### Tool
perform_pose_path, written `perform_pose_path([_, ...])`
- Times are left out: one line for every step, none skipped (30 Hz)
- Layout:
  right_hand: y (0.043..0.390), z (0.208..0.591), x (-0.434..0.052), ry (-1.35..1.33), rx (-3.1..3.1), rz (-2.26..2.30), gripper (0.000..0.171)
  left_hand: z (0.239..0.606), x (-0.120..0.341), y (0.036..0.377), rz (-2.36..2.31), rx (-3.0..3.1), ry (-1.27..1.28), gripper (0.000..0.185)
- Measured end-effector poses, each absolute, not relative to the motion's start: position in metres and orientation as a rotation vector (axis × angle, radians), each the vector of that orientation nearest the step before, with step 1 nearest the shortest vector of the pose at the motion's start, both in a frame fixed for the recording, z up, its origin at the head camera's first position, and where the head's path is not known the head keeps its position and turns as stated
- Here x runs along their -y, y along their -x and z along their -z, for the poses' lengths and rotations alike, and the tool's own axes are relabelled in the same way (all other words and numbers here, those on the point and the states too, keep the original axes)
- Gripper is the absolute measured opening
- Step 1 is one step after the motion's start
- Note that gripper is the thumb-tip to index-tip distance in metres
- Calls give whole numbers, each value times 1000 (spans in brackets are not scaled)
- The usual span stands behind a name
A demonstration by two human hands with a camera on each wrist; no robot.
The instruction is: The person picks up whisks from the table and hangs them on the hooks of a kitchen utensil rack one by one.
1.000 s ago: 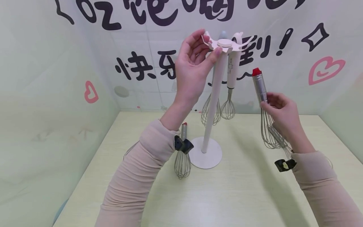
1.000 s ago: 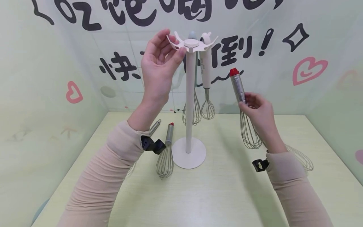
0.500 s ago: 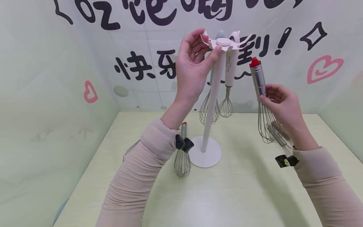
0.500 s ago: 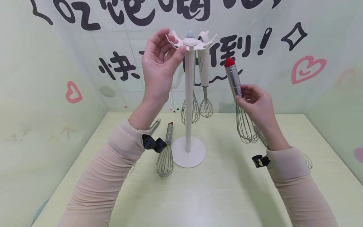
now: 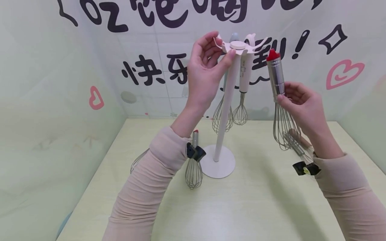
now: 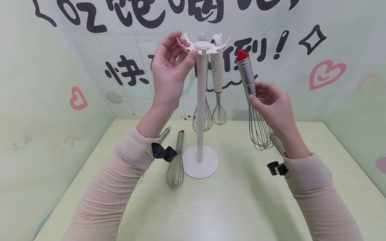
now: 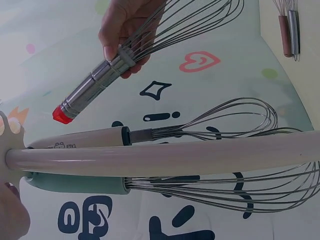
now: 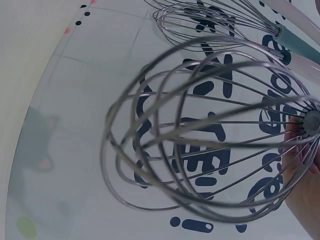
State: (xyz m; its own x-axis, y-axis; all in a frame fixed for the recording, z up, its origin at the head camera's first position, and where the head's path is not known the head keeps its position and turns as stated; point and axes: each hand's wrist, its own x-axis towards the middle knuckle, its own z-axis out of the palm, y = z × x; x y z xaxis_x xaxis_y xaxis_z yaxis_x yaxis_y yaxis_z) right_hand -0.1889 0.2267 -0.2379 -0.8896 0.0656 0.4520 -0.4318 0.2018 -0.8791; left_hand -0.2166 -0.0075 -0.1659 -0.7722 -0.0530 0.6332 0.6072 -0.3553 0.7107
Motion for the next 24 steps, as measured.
perform_pose_path([188,237,-226,-359,2068,-1754,28,166,7,217,2164,1462,733,56])
perform_pose_path([188,236,-226,-374,2046,-1773,29,166,7,217,2161,1461,736,56])
perform_pose_path([187,235,-225,-386,2023,-1793,29,166,7,217,2160,1461,740,56])
perform_pose_path([187,235,-224,-400,2000,-1812,30,166,7,217,2159,1460,744,56])
perform_pose_path([187,234,-224,-410,1978,-1832,30,166,7,217,2158,1459,745,56])
perform_pose_path([187,234,-223,-418,1957,-1851,30,166,7,216,2160,1463,743,56])
perform_pose_path([186,233,-223,-430,1933,-1869,31,166,7,216,2164,1466,740,56])
perform_pose_path([186,232,-222,-445,1913,-1886,31,166,7,216,2161,1467,741,55])
perform_pose_path([186,232,-222,-458,1897,-1899,31,167,7,216,2156,1462,747,55])
perform_pose_path([186,231,-222,-472,1881,-1910,31,167,7,216,2152,1458,751,55])
perform_pose_path([185,230,-222,-485,1869,-1916,31,167,7,216,2146,1454,755,55])
perform_pose_path([185,229,-222,-495,1858,-1923,31,168,7,216,2141,1449,761,55])
perform_pose_path([185,228,-221,-506,1848,-1926,31,168,7,216,2142,1447,762,54])
perform_pose_path([185,228,-221,-514,1842,-1927,31,168,7,216,2142,1446,762,54])
perform_pose_path([185,227,-221,-518,1837,-1922,32,169,7,217,2140,1439,767,54])
perform_pose_path([185,226,-220,-520,1830,-1920,32,169,7,217,2141,1437,769,54])
perform_pose_path([185,226,-220,-523,1825,-1917,32,169,7,217,2141,1434,771,54])
perform_pose_path([185,225,-220,-526,1820,-1914,32,169,7,218,2144,1430,774,54])
perform_pose_path([186,225,-219,-531,1816,-1909,32,169,7,218,2147,1427,777,54])
perform_pose_path([186,225,-219,-536,1811,-1906,32,170,7,218,2143,1421,784,55])
perform_pose_path([186,225,-218,-541,1807,-1902,32,170,7,219,2140,1414,791,55])
perform_pose_path([186,224,-218,-544,1804,-1900,32,170,7,219,2141,1411,793,55])
perform_pose_path([186,224,-218,-548,1804,-1895,32,170,7,219,2140,1412,795,55])
perform_pose_path([186,224,-217,-549,1804,-1891,32,171,7,219,2140,1411,797,55])
